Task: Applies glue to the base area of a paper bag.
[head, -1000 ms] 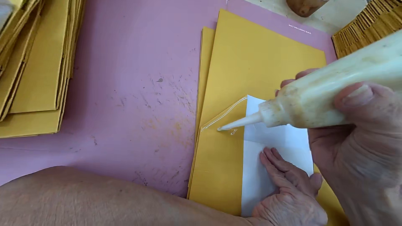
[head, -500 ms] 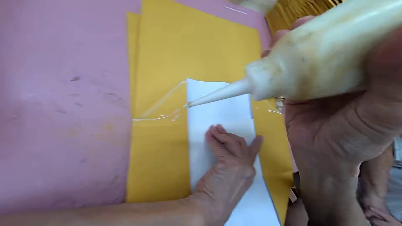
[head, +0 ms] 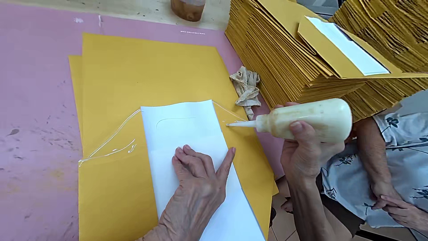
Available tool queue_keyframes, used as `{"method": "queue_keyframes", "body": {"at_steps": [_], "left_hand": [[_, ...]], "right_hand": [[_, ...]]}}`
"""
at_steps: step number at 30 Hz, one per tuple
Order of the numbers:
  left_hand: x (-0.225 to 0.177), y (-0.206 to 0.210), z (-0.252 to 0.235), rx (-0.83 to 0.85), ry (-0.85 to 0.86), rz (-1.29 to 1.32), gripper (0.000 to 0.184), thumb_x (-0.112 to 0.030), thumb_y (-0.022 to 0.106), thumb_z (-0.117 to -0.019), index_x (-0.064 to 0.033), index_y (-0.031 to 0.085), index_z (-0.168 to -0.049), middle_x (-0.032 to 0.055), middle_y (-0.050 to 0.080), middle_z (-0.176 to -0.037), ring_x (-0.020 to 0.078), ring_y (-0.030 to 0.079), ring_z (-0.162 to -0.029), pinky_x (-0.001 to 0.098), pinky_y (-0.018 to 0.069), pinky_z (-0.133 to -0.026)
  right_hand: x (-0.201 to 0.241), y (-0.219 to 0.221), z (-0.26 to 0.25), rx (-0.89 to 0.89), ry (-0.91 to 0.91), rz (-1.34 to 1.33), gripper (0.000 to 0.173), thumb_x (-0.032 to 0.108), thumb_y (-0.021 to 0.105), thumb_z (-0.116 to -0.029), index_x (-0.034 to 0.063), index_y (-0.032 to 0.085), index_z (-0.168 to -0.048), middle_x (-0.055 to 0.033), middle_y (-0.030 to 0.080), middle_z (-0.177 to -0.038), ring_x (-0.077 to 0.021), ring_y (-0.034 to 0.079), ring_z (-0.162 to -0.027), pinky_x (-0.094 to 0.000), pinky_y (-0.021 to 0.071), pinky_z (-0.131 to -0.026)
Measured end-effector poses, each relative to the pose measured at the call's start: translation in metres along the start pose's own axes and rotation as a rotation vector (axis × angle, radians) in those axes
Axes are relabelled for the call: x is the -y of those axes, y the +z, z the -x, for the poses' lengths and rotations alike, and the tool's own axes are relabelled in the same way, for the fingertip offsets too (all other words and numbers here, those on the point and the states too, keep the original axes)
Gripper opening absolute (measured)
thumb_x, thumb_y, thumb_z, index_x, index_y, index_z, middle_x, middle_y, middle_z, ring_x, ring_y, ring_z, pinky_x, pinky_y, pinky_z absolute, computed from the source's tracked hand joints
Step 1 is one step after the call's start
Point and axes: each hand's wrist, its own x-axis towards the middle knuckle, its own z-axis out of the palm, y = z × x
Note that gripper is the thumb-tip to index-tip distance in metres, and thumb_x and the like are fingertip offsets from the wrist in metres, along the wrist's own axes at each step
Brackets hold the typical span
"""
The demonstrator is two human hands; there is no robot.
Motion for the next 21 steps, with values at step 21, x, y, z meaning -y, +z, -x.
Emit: {"method": "queue_keyframes", "body": {"at_steps": [21], "left_hand": [[-0.003, 0.002, -0.001, -0.006, -0.022, -0.035, 0.064, 0.010, 0.033, -0.1005, -0.0226, 0.049, -0.153, 0.0285, 0.063, -0.082, 0.0501, 0.067, -0.078, 0.0564, 0.0525, -0.077]], "right_hand": [[0.002, -0.027, -0.010, -0.192, -0.057, 0.012, 0.062, 0.013, 0.088, -0.0691, 0.0065, 0.050, -0.118, -0.0090, 0.076, -0.099, -0.0254, 0.077, -0.090, -0.0410, 0.0661, -0.075]]}}
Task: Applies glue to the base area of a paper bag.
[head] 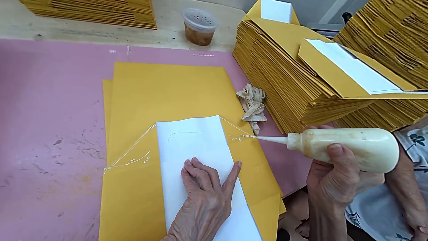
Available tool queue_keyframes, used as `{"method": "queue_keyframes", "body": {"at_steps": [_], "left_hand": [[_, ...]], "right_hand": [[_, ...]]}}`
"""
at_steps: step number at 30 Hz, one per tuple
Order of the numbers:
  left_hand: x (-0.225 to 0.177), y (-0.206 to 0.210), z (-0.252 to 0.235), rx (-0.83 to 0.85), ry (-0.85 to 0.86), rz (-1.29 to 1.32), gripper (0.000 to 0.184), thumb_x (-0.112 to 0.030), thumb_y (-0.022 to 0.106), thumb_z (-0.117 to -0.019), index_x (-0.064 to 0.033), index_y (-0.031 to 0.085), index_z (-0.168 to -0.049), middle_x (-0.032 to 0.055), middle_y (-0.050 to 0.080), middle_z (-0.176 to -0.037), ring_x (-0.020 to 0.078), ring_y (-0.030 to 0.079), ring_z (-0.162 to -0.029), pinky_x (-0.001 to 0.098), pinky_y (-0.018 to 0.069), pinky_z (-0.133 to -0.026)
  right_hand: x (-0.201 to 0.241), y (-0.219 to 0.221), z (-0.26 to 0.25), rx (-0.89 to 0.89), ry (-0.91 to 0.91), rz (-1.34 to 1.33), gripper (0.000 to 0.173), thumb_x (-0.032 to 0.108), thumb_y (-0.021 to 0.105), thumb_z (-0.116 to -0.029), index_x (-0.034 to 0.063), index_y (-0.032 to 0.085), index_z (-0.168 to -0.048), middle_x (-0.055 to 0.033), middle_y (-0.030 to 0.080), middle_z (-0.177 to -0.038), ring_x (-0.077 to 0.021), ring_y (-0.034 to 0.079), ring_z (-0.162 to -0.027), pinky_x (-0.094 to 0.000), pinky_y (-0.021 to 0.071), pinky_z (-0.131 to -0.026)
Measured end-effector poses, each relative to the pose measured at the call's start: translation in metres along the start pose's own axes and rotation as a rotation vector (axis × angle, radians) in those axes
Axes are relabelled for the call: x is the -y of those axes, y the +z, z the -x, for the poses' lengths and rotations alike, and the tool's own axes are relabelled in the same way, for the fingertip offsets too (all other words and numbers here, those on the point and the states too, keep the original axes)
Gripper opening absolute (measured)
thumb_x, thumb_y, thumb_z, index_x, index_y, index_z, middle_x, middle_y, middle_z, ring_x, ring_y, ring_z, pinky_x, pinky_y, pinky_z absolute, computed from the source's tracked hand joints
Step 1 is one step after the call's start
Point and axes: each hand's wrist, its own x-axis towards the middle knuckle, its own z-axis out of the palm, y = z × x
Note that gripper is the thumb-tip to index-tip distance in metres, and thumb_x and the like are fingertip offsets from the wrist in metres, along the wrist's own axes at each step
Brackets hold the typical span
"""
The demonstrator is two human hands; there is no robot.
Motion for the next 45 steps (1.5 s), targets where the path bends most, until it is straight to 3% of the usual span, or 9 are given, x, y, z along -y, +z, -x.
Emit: {"method": "queue_keyframes", "body": {"at_steps": [8, 13, 15, 18, 25, 31, 37, 41, 45], "left_hand": [[0.003, 0.000, 0.001, -0.038, 0.013, -0.007, 0.057, 0.006, 0.035, -0.1018, -0.0175, 0.054, -0.149, 0.0301, 0.065, -0.084, 0.0500, 0.068, -0.078, 0.0533, 0.0539, -0.072], [0.017, -0.019, 0.017, -0.025, -0.050, 0.269, 0.044, 0.002, 0.046, -0.0996, -0.0011, 0.059, -0.142, 0.0393, 0.065, -0.116, 0.0514, 0.069, -0.103, 0.0492, 0.0572, -0.086], [0.027, -0.035, 0.031, 0.032, -0.065, 0.444, 0.042, 0.001, 0.048, -0.1003, 0.0051, 0.056, -0.141, 0.0399, 0.059, -0.129, 0.0503, 0.065, -0.115, 0.0481, 0.0555, -0.093], [0.035, -0.053, 0.055, 0.105, -0.120, 0.547, 0.041, -0.006, 0.049, -0.1026, 0.0108, 0.052, -0.140, 0.0413, 0.055, -0.134, 0.0541, 0.060, -0.122, 0.0507, 0.0509, -0.101], [0.033, -0.053, 0.090, 0.193, -0.319, 0.603, 0.065, -0.031, 0.048, -0.1060, 0.0204, 0.038, -0.144, 0.0451, 0.040, -0.146, 0.0630, 0.043, -0.134, 0.0610, 0.0333, -0.115], [0.018, -0.041, 0.092, 0.142, -0.431, 0.609, 0.072, -0.040, 0.043, -0.1062, 0.0202, 0.036, -0.146, 0.0428, 0.038, -0.149, 0.0589, 0.038, -0.140, 0.0656, 0.0228, -0.118], [0.001, -0.027, 0.085, 0.023, -0.534, 0.557, 0.062, -0.031, 0.045, -0.1039, 0.0160, 0.044, -0.144, 0.0352, 0.045, -0.150, 0.0506, 0.043, -0.141, 0.0650, 0.0237, -0.117], [-0.005, -0.021, 0.081, -0.035, -0.561, 0.495, 0.056, -0.026, 0.044, -0.1038, 0.0116, 0.047, -0.144, 0.0315, 0.049, -0.149, 0.0454, 0.047, -0.140, 0.0619, 0.0265, -0.117], [-0.010, -0.014, 0.082, -0.075, -0.573, 0.451, 0.054, -0.026, 0.041, -0.1040, 0.0097, 0.049, -0.144, 0.0292, 0.050, -0.149, 0.0424, 0.047, -0.141, 0.0600, 0.0267, -0.118]], "right_hand": [[-0.020, 0.035, 0.002, 0.185, 0.055, 0.001, 0.061, 0.017, 0.090, -0.0693, 0.0070, 0.054, -0.118, -0.0078, 0.075, -0.103, -0.0250, 0.076, -0.095, -0.0399, 0.0661, -0.076], [-0.023, 0.038, -0.001, 0.240, -0.011, 0.048, 0.067, 0.021, 0.092, -0.0685, 0.0031, 0.055, -0.121, -0.0079, 0.075, -0.104, -0.0243, 0.075, -0.096, -0.0402, 0.0656, -0.079], [-0.019, 0.030, -0.004, 0.244, -0.033, 0.072, 0.068, 0.022, 0.093, -0.0663, 0.0040, 0.055, -0.120, -0.0066, 0.075, -0.103, -0.0235, 0.075, -0.095, -0.0402, 0.0654, -0.079], [-0.012, 0.017, -0.006, 0.254, -0.066, 0.088, 0.066, 0.021, 0.093, -0.0661, 0.0048, 0.055, -0.118, -0.0068, 0.075, -0.101, -0.0252, 0.076, -0.095, -0.0417, 0.0657, -0.080], [-0.011, 0.009, -0.002, 0.235, -0.078, 0.084, 0.070, 0.023, 0.093, -0.0651, 0.0061, 0.053, -0.120, -0.0053, 0.075, -0.102, -0.0256, 0.076, -0.096, -0.0426, 0.0656, -0.082], [-0.011, 0.017, -0.004, 0.276, -0.009, 0.003, 0.069, 0.020, 0.090, -0.0698, 0.0023, 0.049, -0.123, -0.0071, 0.074, -0.106, -0.0254, 0.074, -0.099, -0.0420, 0.0645, -0.084], [0.004, 0.023, -0.010, 0.299, 0.356, -0.324, 0.042, 0.018, 0.075, -0.0905, 0.0049, 0.050, -0.122, -0.0164, 0.073, -0.118, -0.0289, 0.074, -0.106, -0.0371, 0.0654, -0.083], [0.011, 0.047, 0.000, 0.435, 0.467, -0.338, 0.049, 0.016, 0.080, -0.0846, 0.0068, 0.050, -0.122, -0.0125, 0.073, -0.117, -0.0246, 0.074, -0.105, -0.0344, 0.0650, -0.084], [0.016, 0.093, 0.022, 0.636, 0.462, -0.340, 0.049, 0.013, 0.085, -0.0761, 0.0128, 0.058, -0.118, -0.0072, 0.075, -0.110, -0.0206, 0.075, -0.098, -0.0330, 0.0650, -0.080]]}}
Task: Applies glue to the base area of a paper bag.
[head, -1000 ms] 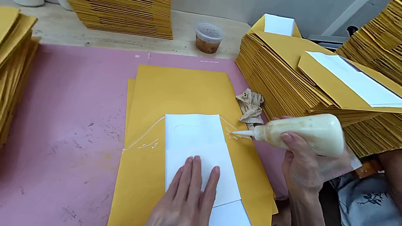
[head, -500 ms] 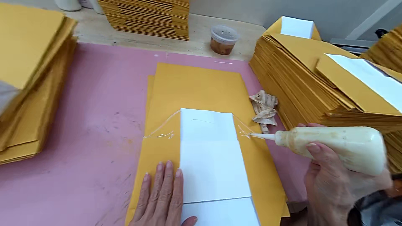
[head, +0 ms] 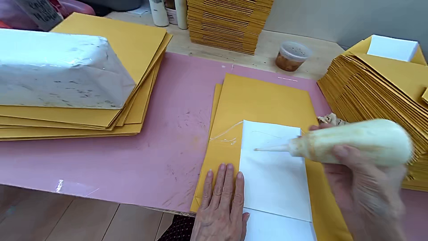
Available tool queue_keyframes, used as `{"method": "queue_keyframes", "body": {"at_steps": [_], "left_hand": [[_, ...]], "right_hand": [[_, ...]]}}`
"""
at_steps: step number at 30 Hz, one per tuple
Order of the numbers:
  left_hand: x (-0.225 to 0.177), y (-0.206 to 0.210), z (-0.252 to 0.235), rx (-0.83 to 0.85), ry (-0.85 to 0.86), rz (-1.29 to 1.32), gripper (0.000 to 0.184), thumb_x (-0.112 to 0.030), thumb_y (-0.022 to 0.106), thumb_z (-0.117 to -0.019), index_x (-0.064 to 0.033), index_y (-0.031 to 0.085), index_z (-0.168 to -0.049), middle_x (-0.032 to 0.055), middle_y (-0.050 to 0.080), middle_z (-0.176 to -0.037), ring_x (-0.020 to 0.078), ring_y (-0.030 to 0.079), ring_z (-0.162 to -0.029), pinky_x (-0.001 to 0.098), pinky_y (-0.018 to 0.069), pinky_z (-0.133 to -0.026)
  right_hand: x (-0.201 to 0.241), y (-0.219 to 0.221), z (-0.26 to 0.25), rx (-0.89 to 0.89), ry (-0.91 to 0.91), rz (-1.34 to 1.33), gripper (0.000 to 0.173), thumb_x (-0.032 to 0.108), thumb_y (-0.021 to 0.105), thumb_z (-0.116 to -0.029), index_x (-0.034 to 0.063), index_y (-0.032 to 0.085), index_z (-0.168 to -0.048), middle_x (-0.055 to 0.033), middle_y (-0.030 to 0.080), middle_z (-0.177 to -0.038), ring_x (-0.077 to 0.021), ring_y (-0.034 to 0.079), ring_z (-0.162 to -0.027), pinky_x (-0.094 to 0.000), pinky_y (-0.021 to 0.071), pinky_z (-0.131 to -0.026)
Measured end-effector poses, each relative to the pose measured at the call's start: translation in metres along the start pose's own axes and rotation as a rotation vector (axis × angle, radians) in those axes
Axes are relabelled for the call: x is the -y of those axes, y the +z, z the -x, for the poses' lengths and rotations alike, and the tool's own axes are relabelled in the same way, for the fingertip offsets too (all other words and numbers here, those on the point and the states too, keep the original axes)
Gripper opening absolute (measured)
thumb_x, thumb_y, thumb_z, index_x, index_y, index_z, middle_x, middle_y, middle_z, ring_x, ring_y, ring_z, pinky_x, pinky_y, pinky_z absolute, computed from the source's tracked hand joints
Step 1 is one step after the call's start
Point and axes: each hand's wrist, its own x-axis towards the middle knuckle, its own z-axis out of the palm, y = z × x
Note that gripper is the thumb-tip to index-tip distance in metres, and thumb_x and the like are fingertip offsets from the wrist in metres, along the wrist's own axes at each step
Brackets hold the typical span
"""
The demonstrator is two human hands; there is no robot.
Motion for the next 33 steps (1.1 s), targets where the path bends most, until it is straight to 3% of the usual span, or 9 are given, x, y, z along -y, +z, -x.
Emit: {"method": "queue_keyframes", "body": {"at_steps": [2, 4, 7, 12, 17, 24, 28, 32, 33], "left_hand": [[0.000, 0.003, 0.001, -0.023, 0.001, 0.001, 0.054, -0.026, 0.039, -0.1045, 0.0095, 0.049, -0.144, 0.0286, 0.051, -0.148, 0.0415, 0.047, -0.141, 0.0594, 0.0264, -0.118], [0.000, 0.004, 0.002, -0.037, -0.004, 0.002, 0.054, -0.027, 0.038, -0.1050, 0.0088, 0.049, -0.144, 0.0278, 0.051, -0.149, 0.0409, 0.047, -0.141, 0.0586, 0.0264, -0.118], [0.000, 0.006, 0.002, -0.050, -0.006, 0.000, 0.053, -0.027, 0.037, -0.1056, 0.0079, 0.050, -0.144, 0.0269, 0.052, -0.148, 0.0399, 0.048, -0.141, 0.0579, 0.0267, -0.118], [-0.001, 0.007, 0.002, -0.065, -0.003, -0.012, 0.050, -0.024, 0.037, -0.1060, 0.0052, 0.052, -0.144, 0.0265, 0.053, -0.148, 0.0395, 0.049, -0.140, 0.0582, 0.0273, -0.118], [0.000, 0.008, 0.000, -0.084, 0.015, -0.023, 0.049, -0.018, 0.041, -0.1030, 0.0049, 0.050, -0.145, 0.0287, 0.052, -0.147, 0.0416, 0.050, -0.139, 0.0596, 0.0279, -0.117], [-0.002, 0.006, -0.002, -0.101, 0.013, -0.021, 0.048, -0.014, 0.045, -0.0998, 0.0040, 0.053, -0.144, 0.0296, 0.056, -0.143, 0.0431, 0.054, -0.135, 0.0593, 0.0325, -0.115], [-0.002, 0.006, -0.002, -0.102, 0.014, -0.010, 0.048, -0.014, 0.042, -0.1005, 0.0044, 0.053, -0.144, 0.0298, 0.056, -0.143, 0.0440, 0.054, -0.135, 0.0597, 0.0333, -0.115], [-0.001, 0.004, -0.001, -0.094, 0.010, -0.011, 0.050, -0.015, 0.043, -0.0982, 0.0016, 0.054, -0.144, 0.0269, 0.055, -0.145, 0.0431, 0.052, -0.136, 0.0676, 0.0298, -0.112], [0.000, 0.004, -0.001, -0.095, 0.013, -0.007, 0.050, -0.015, 0.043, -0.0980, 0.0012, 0.054, -0.144, 0.0262, 0.055, -0.145, 0.0425, 0.053, -0.136, 0.0695, 0.0287, -0.111]], "right_hand": [[-0.009, 0.023, -0.007, 0.031, 0.033, 0.025, 0.041, 0.006, 0.079, -0.0788, 0.0116, 0.060, -0.114, -0.0075, 0.075, -0.107, -0.0196, 0.075, -0.095, -0.0322, 0.0650, -0.076], [-0.016, 0.041, -0.015, 0.023, 0.076, 0.060, 0.042, 0.001, 0.077, -0.0788, 0.0100, 0.057, -0.115, -0.0071, 0.075, -0.105, -0.0200, 0.076, -0.094, -0.0337, 0.0658, -0.077], [-0.019, 0.051, -0.028, 0.033, 0.109, 0.127, 0.040, 0.001, 0.076, -0.0826, 0.0120, 0.057, -0.116, -0.0031, 0.074, -0.103, -0.0164, 0.076, -0.090, -0.0317, 0.0655, -0.075], [-0.020, 0.044, -0.040, 0.028, -0.020, 0.244, 0.047, 0.004, 0.079, -0.0826, 0.0168, 0.054, -0.120, 0.0036, 0.071, -0.105, -0.0122, 0.075, -0.090, -0.0304, 0.0655, -0.076], [-0.016, 0.046, -0.034, 0.038, -0.017, 0.197, 0.044, 0.003, 0.076, -0.0831, 0.0148, 0.054, -0.119, -0.0011, 0.073, -0.108, -0.0167, 0.075, -0.094, -0.0319, 0.0657, -0.076], [-0.020, 0.058, -0.027, 0.110, 0.020, 0.208, 0.041, 0.009, 0.080, -0.0819, 0.0170, 0.056, -0.114, 0.0022, 0.073, -0.101, -0.0131, 0.075, -0.086, -0.0299, 0.0657, -0.070], [-0.026, 0.074, -0.024, 0.148, 0.008, 0.164, 0.042, 0.011, 0.082, -0.0820, 0.0157, 0.056, -0.115, 0.0024, 0.072, -0.101, -0.0122, 0.075, -0.087, -0.0291, 0.0654, -0.073], [-0.027, 0.091, -0.031, 0.047, 0.065, 0.095, 0.044, 0.004, 0.083, -0.0755, 0.0085, 0.055, -0.109, -0.0016, 0.072, -0.091, -0.0146, 0.075, -0.079, -0.0319, 0.0664, -0.068], [-0.022, 0.092, -0.033, 0.027, 0.103, 0.064, 0.040, 0.003, 0.081, -0.0782, 0.0071, 0.055, -0.108, -0.0036, 0.073, -0.089, -0.0162, 0.076, -0.077, -0.0330, 0.0666, -0.067]]}}
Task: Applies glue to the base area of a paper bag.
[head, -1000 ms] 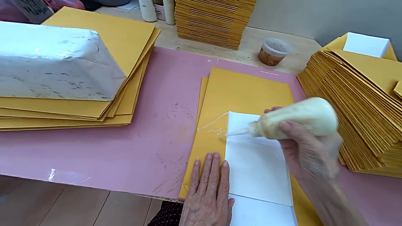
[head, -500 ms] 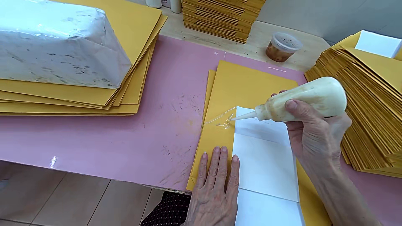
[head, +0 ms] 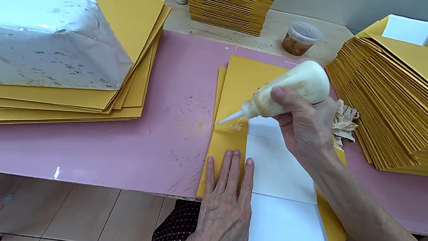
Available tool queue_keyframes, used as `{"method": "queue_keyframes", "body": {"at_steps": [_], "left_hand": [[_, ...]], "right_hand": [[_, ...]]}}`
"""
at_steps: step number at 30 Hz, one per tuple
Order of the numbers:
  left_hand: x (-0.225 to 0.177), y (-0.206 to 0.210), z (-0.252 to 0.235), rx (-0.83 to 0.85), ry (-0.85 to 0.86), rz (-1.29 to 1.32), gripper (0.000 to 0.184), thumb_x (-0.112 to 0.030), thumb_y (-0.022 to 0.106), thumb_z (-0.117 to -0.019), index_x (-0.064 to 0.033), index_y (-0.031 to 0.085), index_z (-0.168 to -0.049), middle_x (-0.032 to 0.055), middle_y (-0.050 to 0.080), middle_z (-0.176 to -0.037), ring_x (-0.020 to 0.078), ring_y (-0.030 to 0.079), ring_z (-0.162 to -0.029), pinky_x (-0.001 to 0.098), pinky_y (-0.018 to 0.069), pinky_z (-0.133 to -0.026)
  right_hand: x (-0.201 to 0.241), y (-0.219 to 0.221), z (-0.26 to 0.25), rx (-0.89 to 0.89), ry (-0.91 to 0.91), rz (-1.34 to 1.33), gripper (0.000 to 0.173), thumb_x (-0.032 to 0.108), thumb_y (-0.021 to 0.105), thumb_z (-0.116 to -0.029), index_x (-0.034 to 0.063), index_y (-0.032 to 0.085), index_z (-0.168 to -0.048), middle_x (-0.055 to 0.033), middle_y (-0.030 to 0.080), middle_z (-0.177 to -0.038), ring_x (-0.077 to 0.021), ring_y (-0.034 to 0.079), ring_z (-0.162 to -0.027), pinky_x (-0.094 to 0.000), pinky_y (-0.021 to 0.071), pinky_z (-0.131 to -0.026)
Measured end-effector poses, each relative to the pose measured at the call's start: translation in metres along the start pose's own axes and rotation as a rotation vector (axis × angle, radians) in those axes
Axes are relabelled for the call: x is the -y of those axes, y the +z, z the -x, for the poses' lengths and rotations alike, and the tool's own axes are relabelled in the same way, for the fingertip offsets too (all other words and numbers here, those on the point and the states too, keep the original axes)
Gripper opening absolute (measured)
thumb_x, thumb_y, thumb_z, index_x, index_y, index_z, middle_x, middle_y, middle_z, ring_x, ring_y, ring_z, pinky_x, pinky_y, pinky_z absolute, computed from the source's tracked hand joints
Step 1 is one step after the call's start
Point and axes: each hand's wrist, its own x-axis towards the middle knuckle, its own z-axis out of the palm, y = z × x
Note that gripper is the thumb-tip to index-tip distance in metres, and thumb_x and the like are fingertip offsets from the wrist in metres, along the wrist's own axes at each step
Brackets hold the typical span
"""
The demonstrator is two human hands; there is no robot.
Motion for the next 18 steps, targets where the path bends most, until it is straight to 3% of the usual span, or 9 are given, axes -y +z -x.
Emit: {"method": "queue_keyframes", "body": {"at_steps": [3, 5, 7, 10, 12, 15, 18], "left_hand": [[0.000, 0.000, 0.000, -0.011, -0.004, 0.051, 0.050, -0.013, 0.043, -0.0979, 0.0030, 0.053, -0.144, 0.0257, 0.056, -0.145, 0.0426, 0.052, -0.137, 0.0719, 0.0268, -0.111], [0.001, 0.000, 0.000, -0.034, -0.013, 0.090, 0.050, -0.012, 0.042, -0.0982, 0.0051, 0.052, -0.144, 0.0250, 0.057, -0.144, 0.0419, 0.053, -0.136, 0.0703, 0.0266, -0.112], [0.002, 0.000, 0.000, -0.040, -0.013, 0.119, 0.049, -0.011, 0.040, -0.0991, 0.0079, 0.050, -0.144, 0.0258, 0.057, -0.144, 0.0419, 0.053, -0.136, 0.0695, 0.0263, -0.113], [0.004, 0.001, 0.001, -0.080, -0.008, 0.151, 0.048, -0.008, 0.039, -0.0999, 0.0116, 0.048, -0.143, 0.0271, 0.058, -0.142, 0.0403, 0.054, -0.136, 0.0676, 0.0257, -0.114], [0.004, 0.001, 0.003, -0.098, -0.006, 0.161, 0.048, -0.007, 0.036, -0.1010, 0.0122, 0.045, -0.144, 0.0274, 0.057, -0.143, 0.0382, 0.052, -0.138, 0.0668, 0.0221, -0.116], [0.004, -0.001, 0.006, -0.114, -0.018, 0.221, 0.047, -0.006, 0.035, -0.1026, 0.0135, 0.043, -0.145, 0.0287, 0.054, -0.145, 0.0352, 0.049, -0.141, 0.0654, 0.0174, -0.118], [0.005, -0.009, 0.009, -0.102, -0.064, 0.280, 0.045, -0.004, 0.035, -0.1028, 0.0161, 0.044, -0.143, 0.0305, 0.053, -0.145, 0.0380, 0.048, -0.141, 0.0643, 0.0184, -0.119]], "right_hand": [[0.019, -0.019, 0.000, 0.031, 0.094, -0.082, 0.024, 0.012, 0.067, -0.0955, 0.0071, 0.056, -0.116, -0.0101, 0.075, -0.101, -0.0227, 0.076, -0.092, -0.0364, 0.0657, -0.077], [0.030, -0.041, 0.006, 0.037, 0.104, -0.083, 0.024, 0.019, 0.062, -0.0999, 0.0119, 0.052, -0.121, -0.0088, 0.073, -0.108, -0.0233, 0.075, -0.098, -0.0363, 0.0650, -0.081], [0.038, -0.066, 0.019, 0.016, 0.060, -0.019, 0.026, 0.019, 0.065, -0.0985, 0.0139, 0.055, -0.121, -0.0072, 0.073, -0.112, -0.0219, 0.075, -0.100, -0.0339, 0.0644, -0.082], [0.040, -0.100, 0.033, -0.028, -0.020, 0.104, 0.044, 0.016, 0.079, -0.0832, 0.0136, 0.054, -0.120, -0.0068, 0.075, -0.109, -0.0216, 0.075, -0.098, -0.0348, 0.0655, -0.079], [0.036, -0.111, 0.041, -0.067, -0.028, 0.163, 0.046, 0.012, 0.079, -0.0783, 0.0148, 0.056, -0.118, -0.0030, 0.076, -0.103, -0.0177, 0.076, -0.092, -0.0322, 0.0660, -0.074], [0.028, -0.103, 0.051, -0.074, 0.001, 0.161, 0.037, 0.005, 0.077, -0.0773, 0.0135, 0.061, -0.110, -0.0020, 0.076, -0.097, -0.0154, 0.076, -0.086, -0.0310, 0.0659, -0.069], [0.021, -0.078, 0.059, -0.002, 0.066, 0.108, 0.037, 0.004, 0.073, -0.0815, 0.0136, 0.059, -0.114, -0.0022, 0.075, -0.099, -0.0143, 0.075, -0.087, -0.0306, 0.0650, -0.070]]}}
